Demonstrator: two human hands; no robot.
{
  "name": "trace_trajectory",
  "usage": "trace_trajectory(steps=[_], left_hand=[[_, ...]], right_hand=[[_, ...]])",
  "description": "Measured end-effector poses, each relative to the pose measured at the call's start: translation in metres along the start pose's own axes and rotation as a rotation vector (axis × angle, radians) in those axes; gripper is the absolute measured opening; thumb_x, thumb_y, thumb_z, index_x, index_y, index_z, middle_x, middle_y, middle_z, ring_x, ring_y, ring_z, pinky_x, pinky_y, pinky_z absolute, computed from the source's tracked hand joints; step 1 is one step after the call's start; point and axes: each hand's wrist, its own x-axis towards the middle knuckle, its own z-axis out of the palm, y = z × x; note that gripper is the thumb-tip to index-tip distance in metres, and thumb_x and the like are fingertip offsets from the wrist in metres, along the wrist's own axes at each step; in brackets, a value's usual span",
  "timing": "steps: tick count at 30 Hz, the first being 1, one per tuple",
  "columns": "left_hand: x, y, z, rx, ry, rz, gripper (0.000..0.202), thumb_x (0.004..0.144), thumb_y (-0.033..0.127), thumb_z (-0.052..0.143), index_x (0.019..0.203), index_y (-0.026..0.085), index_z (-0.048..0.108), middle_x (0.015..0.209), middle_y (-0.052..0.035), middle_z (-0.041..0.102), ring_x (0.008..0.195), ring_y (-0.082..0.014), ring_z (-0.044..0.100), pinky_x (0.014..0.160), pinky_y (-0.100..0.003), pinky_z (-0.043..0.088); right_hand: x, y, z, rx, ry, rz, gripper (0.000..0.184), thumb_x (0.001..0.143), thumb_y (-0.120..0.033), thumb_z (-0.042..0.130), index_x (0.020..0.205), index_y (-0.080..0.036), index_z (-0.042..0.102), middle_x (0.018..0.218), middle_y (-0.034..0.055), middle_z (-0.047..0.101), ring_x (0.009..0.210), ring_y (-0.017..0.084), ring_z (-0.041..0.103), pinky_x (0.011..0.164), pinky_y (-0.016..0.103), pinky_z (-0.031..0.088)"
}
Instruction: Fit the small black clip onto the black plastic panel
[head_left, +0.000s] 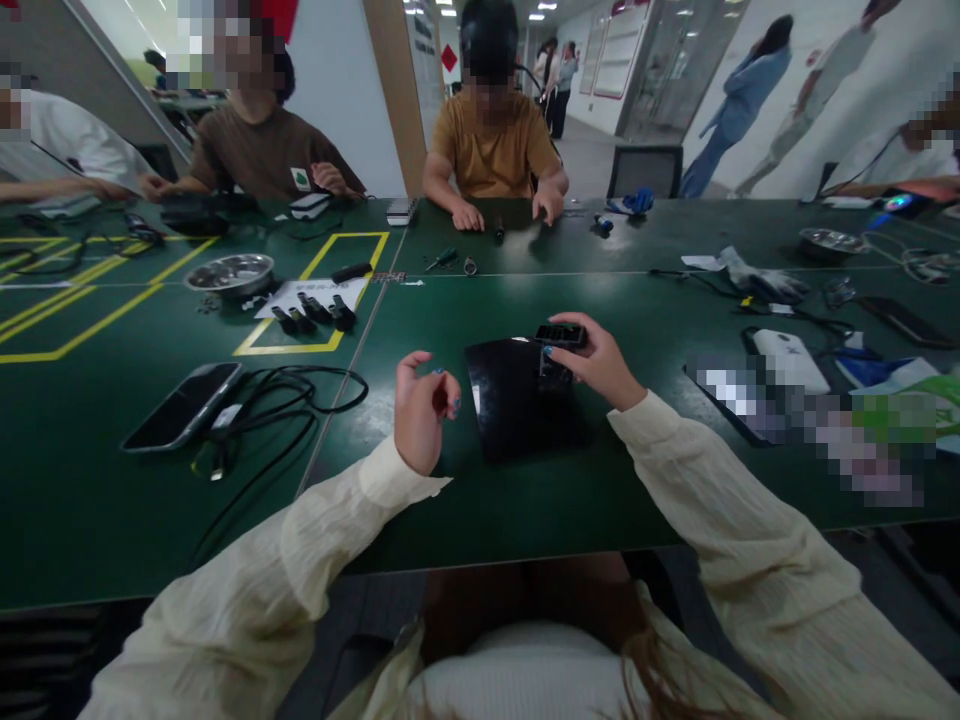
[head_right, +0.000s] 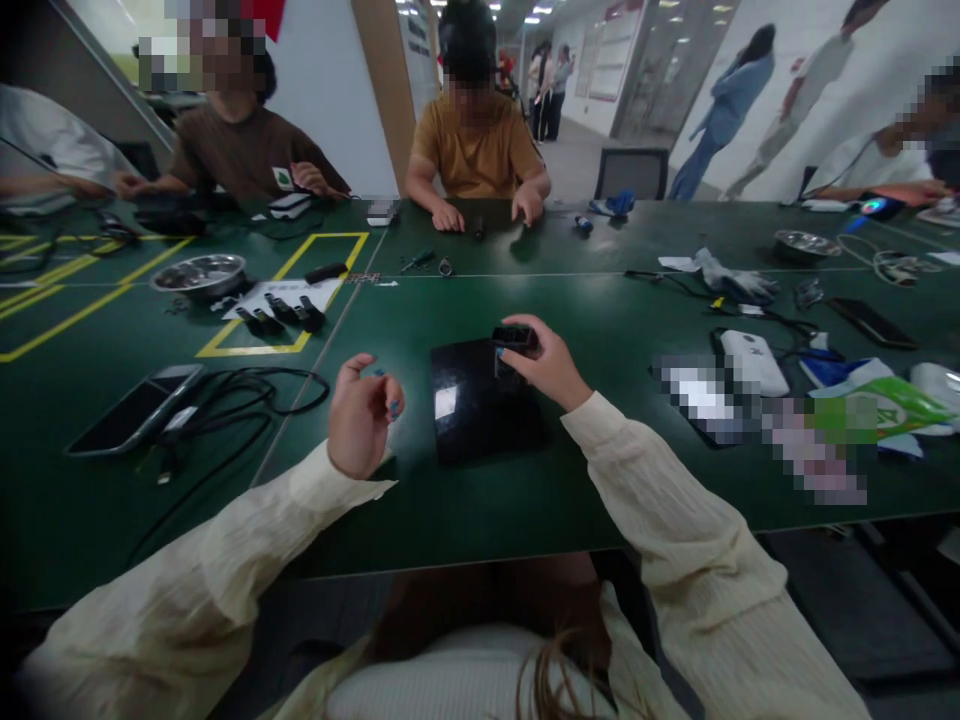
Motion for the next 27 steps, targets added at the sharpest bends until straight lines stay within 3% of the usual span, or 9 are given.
trace_trajectory(steps=[2,4,7,12,15,21,27], left_hand=[[0.01,-0.018,-0.014,0.088,0.023,0.078,0.022,0.074,0.018,0.039,0.093,0.023,0.028,0.045,0.0109,0.045,0.038,-0.0086,0.041,0.041,-0.018,0.028],[0.02,-0.034,-0.026,0.205,-0.007,0.162,0.024,0.074,0.018,0.041,0.093,0.022,0.027,0.052,0.0088,0.051,0.047,-0.0095,0.048,0.049,-0.02,0.036],[0.028,-0.054,-0.037,0.448,-0.045,0.313,0.034,0.071,0.018,0.048,0.097,0.021,0.026,0.08,0.0003,0.057,0.077,-0.0128,0.057,0.072,-0.029,0.043],[0.023,-0.077,-0.044,0.879,-0.115,0.331,0.051,0.073,0.02,0.05,0.114,0.018,0.02,0.105,-0.0105,0.054,0.105,-0.0208,0.051,0.093,-0.044,0.036],[0.02,-0.08,-0.046,0.993,-0.171,0.307,0.056,0.075,0.024,0.049,0.12,0.015,0.018,0.11,-0.0138,0.053,0.111,-0.0237,0.049,0.095,-0.046,0.035],[0.02,-0.076,-0.048,1.207,-0.236,0.399,0.044,0.074,0.031,0.05,0.113,0.013,0.041,0.124,-0.0156,0.043,0.128,-0.0328,0.026,0.101,-0.051,0.026],[0.015,-0.073,-0.046,1.245,-0.291,0.356,0.052,0.069,0.025,0.049,0.118,0.009,0.039,0.126,-0.0156,0.041,0.128,-0.034,0.025,0.103,-0.051,0.023]], right_hand=[[-0.003,0.006,-0.007,-0.146,0.023,0.061,0.034,0.07,-0.032,0.06,0.102,-0.022,0.053,0.084,0.0021,0.056,0.051,0.011,0.051,0.043,0.025,0.043],[-0.006,0.01,-0.008,-0.297,0.076,0.064,0.035,0.07,-0.036,0.059,0.101,-0.021,0.053,0.076,0.0011,0.056,0.046,0.01,0.049,0.04,0.024,0.041],[-0.013,0.013,-0.002,-0.479,0.183,-0.037,0.036,0.07,-0.037,0.06,0.101,-0.021,0.051,0.073,0.0,0.055,0.054,0.013,0.053,0.051,0.028,0.044],[-0.018,0.015,0.008,-0.571,0.213,-0.132,0.038,0.071,-0.038,0.059,0.103,-0.02,0.047,0.085,0.0039,0.058,0.07,0.018,0.058,0.065,0.031,0.045],[-0.017,0.017,0.006,-0.567,0.141,-0.108,0.043,0.07,-0.042,0.06,0.104,-0.02,0.045,0.085,0.0034,0.059,0.069,0.018,0.058,0.063,0.03,0.045],[-0.016,0.018,0.002,-0.65,0.144,-0.138,0.043,0.071,-0.045,0.059,0.104,-0.02,0.045,0.09,0.0056,0.059,0.074,0.019,0.058,0.066,0.031,0.045],[-0.014,0.011,0.012,-0.716,0.12,-0.258,0.038,0.077,-0.041,0.054,0.106,-0.019,0.045,0.101,0.0095,0.058,0.09,0.023,0.057,0.077,0.036,0.044]])
